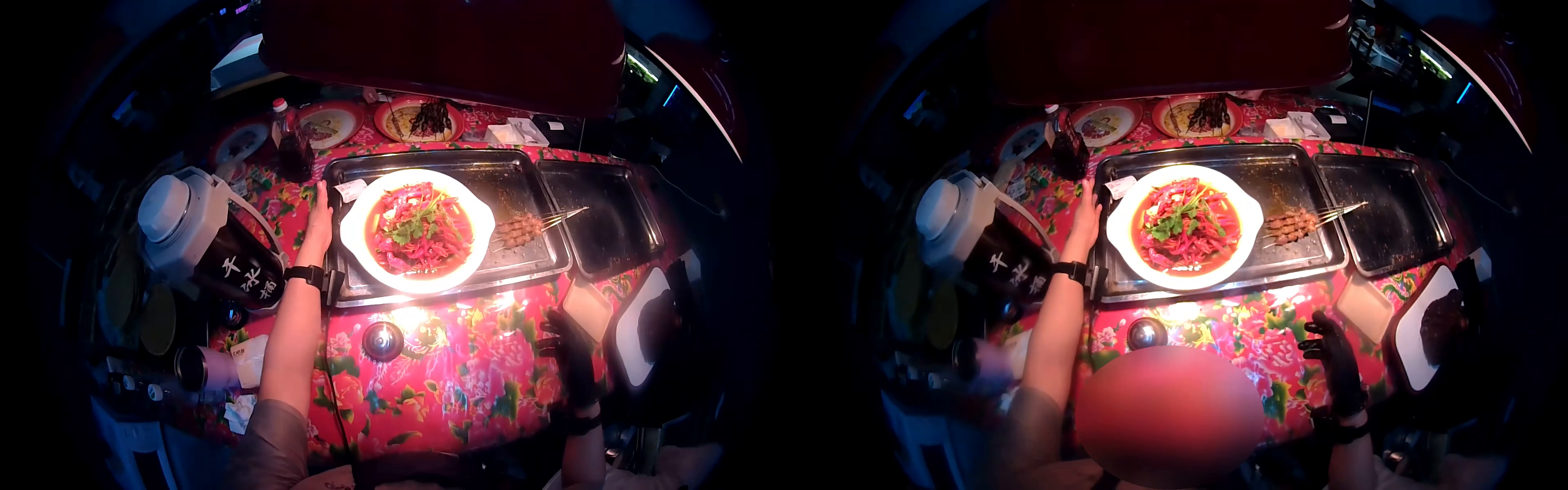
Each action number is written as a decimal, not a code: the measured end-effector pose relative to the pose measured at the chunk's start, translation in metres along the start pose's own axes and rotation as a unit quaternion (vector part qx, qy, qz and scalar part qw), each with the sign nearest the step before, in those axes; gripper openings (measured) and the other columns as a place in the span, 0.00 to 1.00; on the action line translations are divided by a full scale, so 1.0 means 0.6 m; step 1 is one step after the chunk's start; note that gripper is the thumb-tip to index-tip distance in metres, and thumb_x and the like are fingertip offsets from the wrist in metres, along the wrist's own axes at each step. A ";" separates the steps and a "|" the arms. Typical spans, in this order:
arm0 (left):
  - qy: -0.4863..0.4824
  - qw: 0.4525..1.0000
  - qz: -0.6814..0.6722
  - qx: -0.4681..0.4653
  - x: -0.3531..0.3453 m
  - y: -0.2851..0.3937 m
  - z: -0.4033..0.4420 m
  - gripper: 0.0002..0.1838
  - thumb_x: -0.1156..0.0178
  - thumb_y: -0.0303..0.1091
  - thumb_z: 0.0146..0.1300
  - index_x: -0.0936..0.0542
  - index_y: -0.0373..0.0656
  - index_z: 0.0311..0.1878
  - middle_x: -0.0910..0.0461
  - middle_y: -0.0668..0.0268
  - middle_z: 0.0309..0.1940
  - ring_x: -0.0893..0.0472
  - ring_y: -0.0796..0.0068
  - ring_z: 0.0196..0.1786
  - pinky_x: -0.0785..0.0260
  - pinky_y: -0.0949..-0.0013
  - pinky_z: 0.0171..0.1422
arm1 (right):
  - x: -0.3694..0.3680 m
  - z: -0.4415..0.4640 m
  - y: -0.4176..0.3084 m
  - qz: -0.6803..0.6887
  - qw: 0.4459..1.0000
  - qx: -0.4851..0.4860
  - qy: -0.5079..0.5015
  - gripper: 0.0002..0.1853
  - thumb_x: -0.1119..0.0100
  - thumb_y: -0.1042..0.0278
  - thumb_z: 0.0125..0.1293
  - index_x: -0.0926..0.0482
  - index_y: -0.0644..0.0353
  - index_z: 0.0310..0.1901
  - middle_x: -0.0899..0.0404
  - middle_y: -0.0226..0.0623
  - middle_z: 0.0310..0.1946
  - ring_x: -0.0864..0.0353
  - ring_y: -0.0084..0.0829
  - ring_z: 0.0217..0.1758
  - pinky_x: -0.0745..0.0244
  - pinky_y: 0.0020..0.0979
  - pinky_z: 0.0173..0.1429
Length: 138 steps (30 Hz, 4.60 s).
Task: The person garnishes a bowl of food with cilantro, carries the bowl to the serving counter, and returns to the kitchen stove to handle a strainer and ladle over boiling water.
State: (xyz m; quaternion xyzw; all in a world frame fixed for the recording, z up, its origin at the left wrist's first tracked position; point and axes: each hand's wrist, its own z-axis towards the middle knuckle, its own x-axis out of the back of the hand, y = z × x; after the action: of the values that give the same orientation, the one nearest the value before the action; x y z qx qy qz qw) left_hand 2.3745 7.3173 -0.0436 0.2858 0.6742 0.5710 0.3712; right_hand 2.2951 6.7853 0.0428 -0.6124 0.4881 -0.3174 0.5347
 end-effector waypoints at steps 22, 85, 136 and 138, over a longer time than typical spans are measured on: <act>-0.435 0.886 0.073 -0.140 -0.186 0.112 -0.664 0.19 0.46 0.27 0.67 0.34 0.37 0.60 0.30 0.59 0.55 0.29 0.68 0.60 0.33 0.67 0.61 | -0.147 -0.498 0.101 -0.042 0.994 0.030 0.096 0.22 0.54 0.58 0.71 0.27 0.68 0.57 0.23 0.44 0.52 0.24 0.32 0.53 0.31 0.32 0.57; -0.980 -0.173 0.063 -0.080 0.110 -0.325 -3.448 0.09 0.42 0.31 0.63 0.23 0.36 0.43 0.23 0.65 0.28 0.25 0.80 0.30 0.31 0.75 0.36 | -0.594 -2.730 0.997 0.184 0.241 -0.248 0.920 0.12 0.43 0.68 0.62 0.19 0.62 0.45 0.18 0.49 0.40 0.18 0.43 0.44 0.25 0.36 0.49; -0.949 -0.047 -0.152 0.270 0.315 -0.291 -6.640 0.08 0.52 0.27 0.68 0.24 0.39 0.46 0.21 0.63 0.42 0.20 0.77 0.37 0.27 0.75 0.44 | 0.286 -5.617 1.207 -0.052 0.368 -0.014 0.928 0.17 0.40 0.66 0.60 0.22 0.66 0.49 0.21 0.48 0.47 0.21 0.45 0.50 0.28 0.37 0.55; -0.946 -0.025 -0.209 0.247 0.362 -0.276 -6.784 0.08 0.52 0.26 0.68 0.24 0.38 0.45 0.20 0.62 0.41 0.20 0.78 0.35 0.26 0.75 0.41 | 0.274 -5.676 1.238 -0.096 0.369 -0.011 0.924 0.18 0.39 0.64 0.59 0.21 0.67 0.48 0.21 0.49 0.47 0.21 0.47 0.50 0.27 0.39 0.55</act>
State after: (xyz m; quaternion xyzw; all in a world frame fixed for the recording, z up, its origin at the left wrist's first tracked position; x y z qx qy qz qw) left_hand -1.1066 5.1920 0.0510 -0.4833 0.1669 0.5292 -0.6771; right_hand -0.9460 5.4917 0.0764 0.0146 0.6187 -0.7294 -0.2914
